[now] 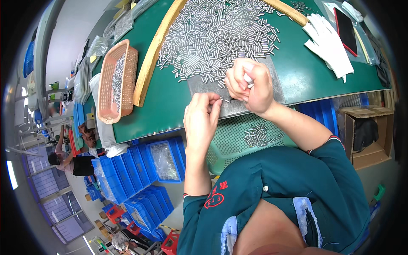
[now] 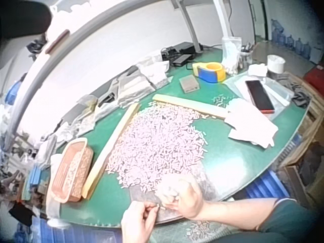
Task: The person sorts small metal pins by hand, moving them from a large pile into a smaller plastic basket.
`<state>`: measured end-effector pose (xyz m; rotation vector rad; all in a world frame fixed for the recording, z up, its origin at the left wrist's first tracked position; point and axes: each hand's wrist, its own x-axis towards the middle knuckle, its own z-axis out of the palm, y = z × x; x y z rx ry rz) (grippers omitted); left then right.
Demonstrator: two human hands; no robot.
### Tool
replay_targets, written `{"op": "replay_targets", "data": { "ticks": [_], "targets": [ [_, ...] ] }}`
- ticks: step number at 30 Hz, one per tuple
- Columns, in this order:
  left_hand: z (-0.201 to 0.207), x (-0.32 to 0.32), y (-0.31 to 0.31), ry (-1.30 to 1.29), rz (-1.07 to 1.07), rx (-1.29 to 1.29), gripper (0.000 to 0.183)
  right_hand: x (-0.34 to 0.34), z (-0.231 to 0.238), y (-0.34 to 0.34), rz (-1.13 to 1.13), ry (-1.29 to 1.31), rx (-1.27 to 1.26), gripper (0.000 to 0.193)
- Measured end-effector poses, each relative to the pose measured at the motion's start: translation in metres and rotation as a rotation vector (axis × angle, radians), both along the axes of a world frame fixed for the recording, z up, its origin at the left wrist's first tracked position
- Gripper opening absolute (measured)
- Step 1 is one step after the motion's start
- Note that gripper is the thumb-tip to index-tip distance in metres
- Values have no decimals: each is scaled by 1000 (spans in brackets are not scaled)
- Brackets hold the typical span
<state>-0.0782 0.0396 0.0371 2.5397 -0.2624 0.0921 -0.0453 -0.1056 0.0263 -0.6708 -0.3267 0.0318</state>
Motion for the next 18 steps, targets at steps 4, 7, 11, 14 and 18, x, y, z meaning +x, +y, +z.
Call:
{"op": "replay_targets", "data": {
  "ticks": [4,7,11,14,18],
  "targets": [
    [2,-5,4,2,9,11,10,0,2,2,-89,0,-14,32],
    [2,-9,5,27,-8,-43,10,0,1,0,-46,-37,49,33],
    [0,-9,0,4,-20,-64,10,-1,2,1,83,8,10,32],
    [-3,-8,-2,-10,-35,-51,10,-1,2,2,60,43,-52,32],
    [-1,-9,-4,-10,-42,-37,10,0,-2,2,52,5,-3,31]
  ]
}}
